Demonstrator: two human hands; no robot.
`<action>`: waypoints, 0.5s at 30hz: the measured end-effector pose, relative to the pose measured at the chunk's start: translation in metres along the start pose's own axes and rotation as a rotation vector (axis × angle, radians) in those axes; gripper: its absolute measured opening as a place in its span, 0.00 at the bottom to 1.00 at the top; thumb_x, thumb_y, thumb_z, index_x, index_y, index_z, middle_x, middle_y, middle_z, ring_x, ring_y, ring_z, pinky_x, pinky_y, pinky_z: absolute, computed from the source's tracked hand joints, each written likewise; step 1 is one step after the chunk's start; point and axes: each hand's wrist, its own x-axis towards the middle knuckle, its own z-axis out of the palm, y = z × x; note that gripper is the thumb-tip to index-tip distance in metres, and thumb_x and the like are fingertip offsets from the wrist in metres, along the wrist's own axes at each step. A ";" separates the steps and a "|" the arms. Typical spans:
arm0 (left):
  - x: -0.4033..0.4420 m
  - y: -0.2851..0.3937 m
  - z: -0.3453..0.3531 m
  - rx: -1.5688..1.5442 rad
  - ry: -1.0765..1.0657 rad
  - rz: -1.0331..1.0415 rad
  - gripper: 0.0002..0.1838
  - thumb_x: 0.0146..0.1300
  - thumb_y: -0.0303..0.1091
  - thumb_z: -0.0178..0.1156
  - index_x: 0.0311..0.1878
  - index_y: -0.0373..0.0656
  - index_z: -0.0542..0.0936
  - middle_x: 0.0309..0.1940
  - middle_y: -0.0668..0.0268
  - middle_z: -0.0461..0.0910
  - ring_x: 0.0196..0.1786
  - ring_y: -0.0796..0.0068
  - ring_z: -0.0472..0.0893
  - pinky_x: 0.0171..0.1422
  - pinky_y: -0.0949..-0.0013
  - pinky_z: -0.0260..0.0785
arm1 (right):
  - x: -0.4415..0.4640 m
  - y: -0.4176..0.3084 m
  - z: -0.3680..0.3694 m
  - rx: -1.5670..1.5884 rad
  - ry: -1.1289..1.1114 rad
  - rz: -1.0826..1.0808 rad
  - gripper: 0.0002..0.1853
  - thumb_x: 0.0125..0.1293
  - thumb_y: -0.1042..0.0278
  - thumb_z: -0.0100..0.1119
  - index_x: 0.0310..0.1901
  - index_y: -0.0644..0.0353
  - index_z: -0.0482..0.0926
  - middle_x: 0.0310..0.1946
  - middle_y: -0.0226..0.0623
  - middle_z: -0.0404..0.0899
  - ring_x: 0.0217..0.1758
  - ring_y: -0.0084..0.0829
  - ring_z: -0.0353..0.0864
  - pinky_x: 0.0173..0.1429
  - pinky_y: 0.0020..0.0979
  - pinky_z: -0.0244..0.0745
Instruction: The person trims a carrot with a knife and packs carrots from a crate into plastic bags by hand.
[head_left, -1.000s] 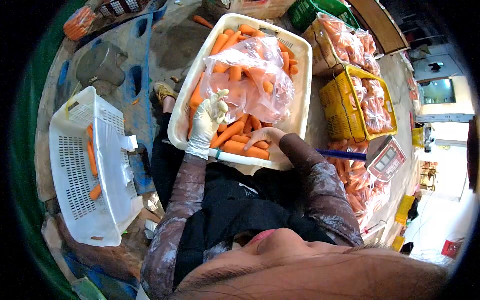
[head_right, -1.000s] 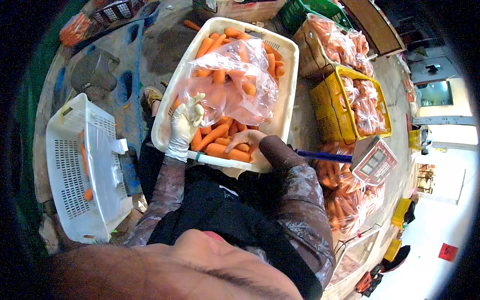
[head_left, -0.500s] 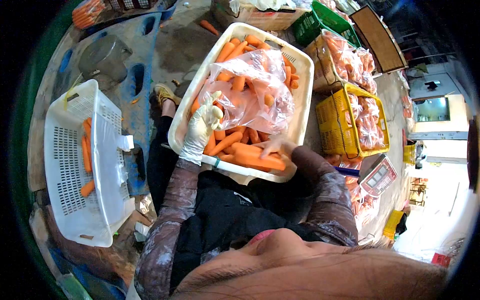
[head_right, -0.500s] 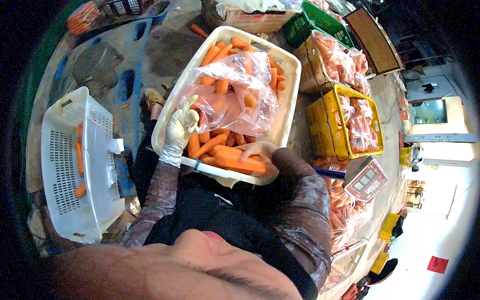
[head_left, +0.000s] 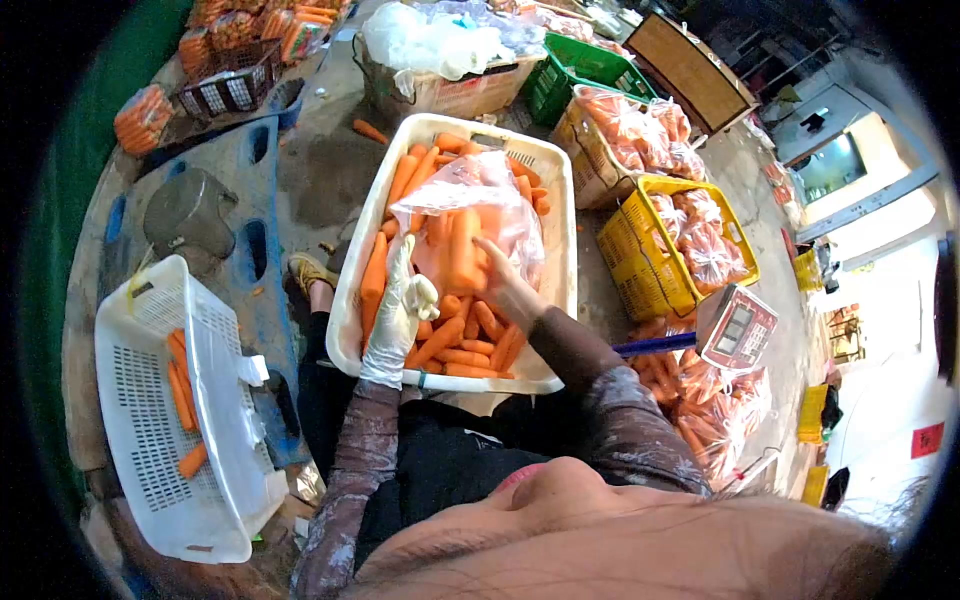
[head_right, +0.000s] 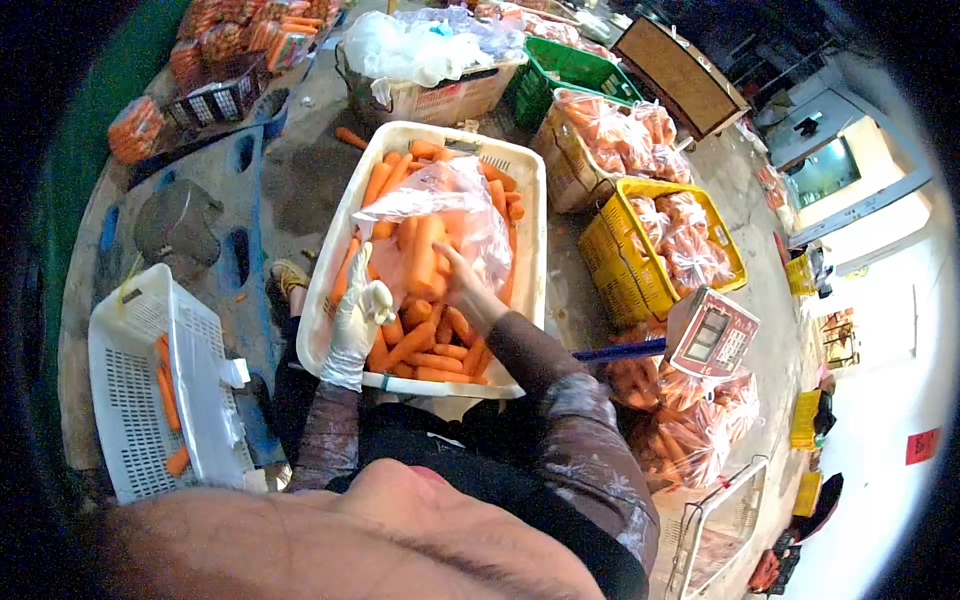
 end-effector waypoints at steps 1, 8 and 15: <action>0.002 0.000 -0.003 0.010 -0.002 -0.005 0.39 0.64 0.53 0.52 0.74 0.50 0.50 0.30 0.68 0.75 0.22 0.82 0.70 0.28 0.78 0.69 | 0.014 0.001 0.004 -0.118 0.095 -0.124 0.33 0.63 0.60 0.59 0.65 0.63 0.58 0.56 0.44 0.72 0.51 0.44 0.79 0.51 0.42 0.79; 0.006 -0.001 -0.040 -0.263 0.291 -0.017 0.28 0.69 0.48 0.46 0.69 0.48 0.62 0.31 0.68 0.78 0.25 0.77 0.74 0.27 0.73 0.68 | 0.013 -0.018 -0.018 -0.571 -0.547 0.014 0.10 0.64 0.68 0.57 0.43 0.64 0.78 0.34 0.36 0.81 0.37 0.25 0.80 0.40 0.28 0.78; 0.020 -0.005 -0.062 -0.451 0.055 0.036 0.36 0.65 0.52 0.51 0.69 0.39 0.59 0.33 0.65 0.80 0.24 0.81 0.73 0.29 0.75 0.68 | 0.020 0.088 -0.096 -1.446 -0.083 0.040 0.23 0.61 0.58 0.62 0.52 0.64 0.73 0.41 0.40 0.78 0.44 0.30 0.78 0.46 0.27 0.75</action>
